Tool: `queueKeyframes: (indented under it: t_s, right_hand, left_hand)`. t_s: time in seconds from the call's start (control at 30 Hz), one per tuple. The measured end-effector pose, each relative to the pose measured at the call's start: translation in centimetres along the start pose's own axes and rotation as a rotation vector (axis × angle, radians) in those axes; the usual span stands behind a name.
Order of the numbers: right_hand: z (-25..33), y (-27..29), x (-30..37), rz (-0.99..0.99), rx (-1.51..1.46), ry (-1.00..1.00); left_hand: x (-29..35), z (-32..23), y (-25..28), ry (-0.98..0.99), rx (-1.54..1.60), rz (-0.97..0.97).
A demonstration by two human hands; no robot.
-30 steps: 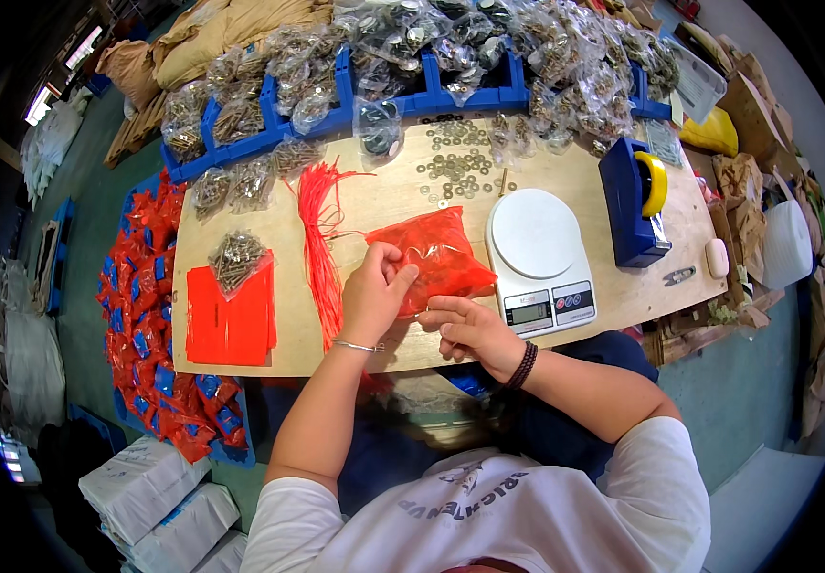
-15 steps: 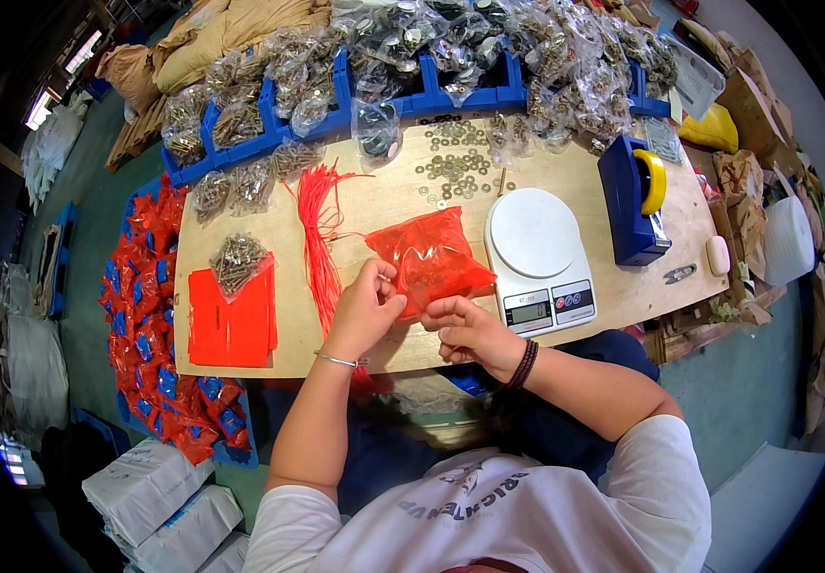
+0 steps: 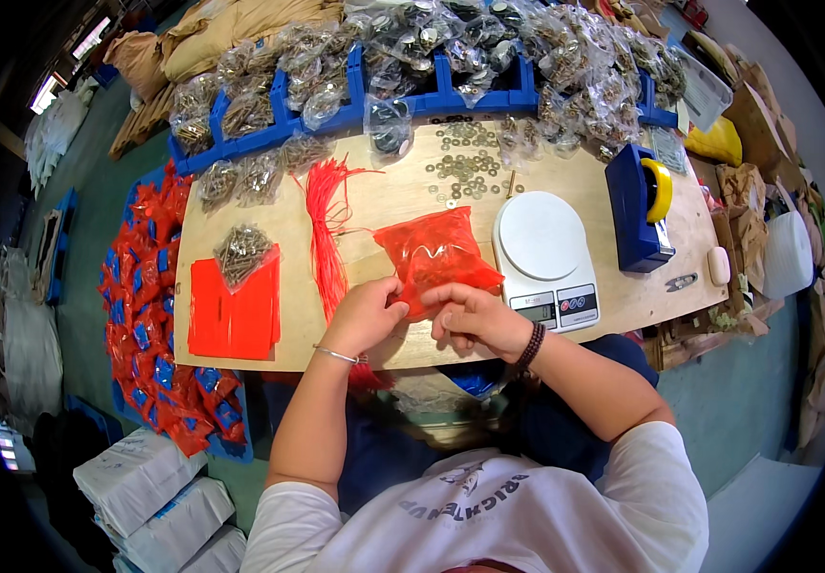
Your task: The person packs small metal items from a tray into a red bag, weighs the bag on a scale, and seals it using tape.
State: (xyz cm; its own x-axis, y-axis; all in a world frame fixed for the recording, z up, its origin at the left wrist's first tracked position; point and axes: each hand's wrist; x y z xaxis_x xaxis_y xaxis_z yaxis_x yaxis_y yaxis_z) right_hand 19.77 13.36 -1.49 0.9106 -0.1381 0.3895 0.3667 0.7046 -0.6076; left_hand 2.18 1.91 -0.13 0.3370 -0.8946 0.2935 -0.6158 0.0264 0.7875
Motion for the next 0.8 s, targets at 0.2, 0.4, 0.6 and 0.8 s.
queueKeyframes:
  t_s: [0.2,0.4,0.6,0.8]
  right_hand:
    - [0.5,-0.3,-1.2,-0.016,0.142,-0.096]
    - [0.2,-0.3,-0.7,-0.059,0.303,-0.151]
    - [-0.6,0.0,-0.7,-0.066,0.352,-0.167]
    - [-1.0,-0.4,-0.3,-0.082,0.479,-0.161]
  left_hand:
    - [-0.1,0.1,-0.1,-0.055,0.012,-0.024]
    - [-0.2,0.8,-0.7,-0.073,-0.009,-0.031]
    - [-0.3,0.6,-0.4,-0.082,-0.059,-0.022]
    - [-0.3,0.9,-0.7,-0.081,-0.014,-0.015]
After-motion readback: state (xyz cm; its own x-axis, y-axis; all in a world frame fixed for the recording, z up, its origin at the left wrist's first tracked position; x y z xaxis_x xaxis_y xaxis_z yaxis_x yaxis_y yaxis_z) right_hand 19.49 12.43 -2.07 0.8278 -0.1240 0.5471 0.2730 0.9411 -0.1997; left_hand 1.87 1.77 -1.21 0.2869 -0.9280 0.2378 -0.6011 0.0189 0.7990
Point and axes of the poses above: each hand's wrist, its own x-axis away from the middle knuckle, its own y-axis out of the back of the hand, z = x × y, and after that the axes turned 11 degrees about -x, right-handed
